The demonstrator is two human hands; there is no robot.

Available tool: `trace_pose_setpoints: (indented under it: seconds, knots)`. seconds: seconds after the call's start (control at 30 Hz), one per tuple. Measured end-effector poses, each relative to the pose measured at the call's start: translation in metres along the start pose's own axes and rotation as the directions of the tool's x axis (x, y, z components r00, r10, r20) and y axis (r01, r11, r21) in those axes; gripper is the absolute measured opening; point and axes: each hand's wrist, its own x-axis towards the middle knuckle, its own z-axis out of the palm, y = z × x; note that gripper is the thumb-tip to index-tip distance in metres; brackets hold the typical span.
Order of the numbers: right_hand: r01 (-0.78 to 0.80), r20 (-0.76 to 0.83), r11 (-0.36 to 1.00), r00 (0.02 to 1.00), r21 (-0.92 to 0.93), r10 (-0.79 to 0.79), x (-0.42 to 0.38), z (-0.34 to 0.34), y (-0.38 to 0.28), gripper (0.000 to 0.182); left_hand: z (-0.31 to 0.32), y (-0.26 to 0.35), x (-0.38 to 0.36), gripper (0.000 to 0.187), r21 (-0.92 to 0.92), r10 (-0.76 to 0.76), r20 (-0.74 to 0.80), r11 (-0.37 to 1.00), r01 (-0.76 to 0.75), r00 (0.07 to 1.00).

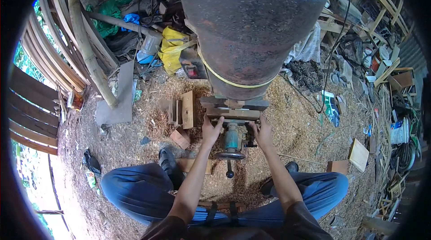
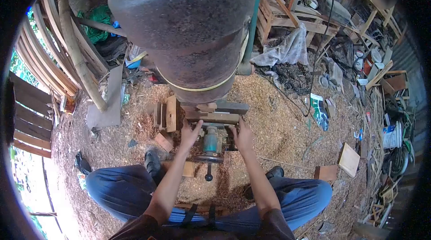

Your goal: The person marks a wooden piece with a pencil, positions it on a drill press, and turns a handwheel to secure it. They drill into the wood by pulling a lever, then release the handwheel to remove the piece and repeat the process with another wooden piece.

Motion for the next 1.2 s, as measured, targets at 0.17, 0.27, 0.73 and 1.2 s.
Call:
trace_pose_setpoints:
  seconds: [0.17, 0.27, 0.73, 1.2]
  knots:
    - [-0.07, -0.056, 0.996, 0.996, -0.055, 0.067, 0.0, 0.002, -0.009, 0.048, -0.001, 0.011, -0.003, 0.071, 0.273, 0.188, -0.028, 0.946, -0.174, 0.982]
    - [-0.083, 0.008, 0.996, 0.997, 0.042, 0.083, 0.007, 0.003, 0.0, 0.047, -0.001, 0.017, -0.002, 0.067, 0.277, 0.149, -0.016, 0.951, -0.139, 0.989]
    - [-0.065, -0.189, 0.994, 0.979, 0.092, 0.081, -0.015, 0.018, -0.002, 0.054, 0.01, 0.012, -0.023, 0.051, 0.025, -0.007, -0.211, 1.0, 0.013, 0.977]
    - [-0.203, -0.094, 0.959, 0.97, 0.195, 0.225, -0.017, 0.009, -0.018, 0.063, -0.012, 0.037, -0.028, 0.043, 0.061, -0.094, -0.097, 0.993, 0.1, 0.991]
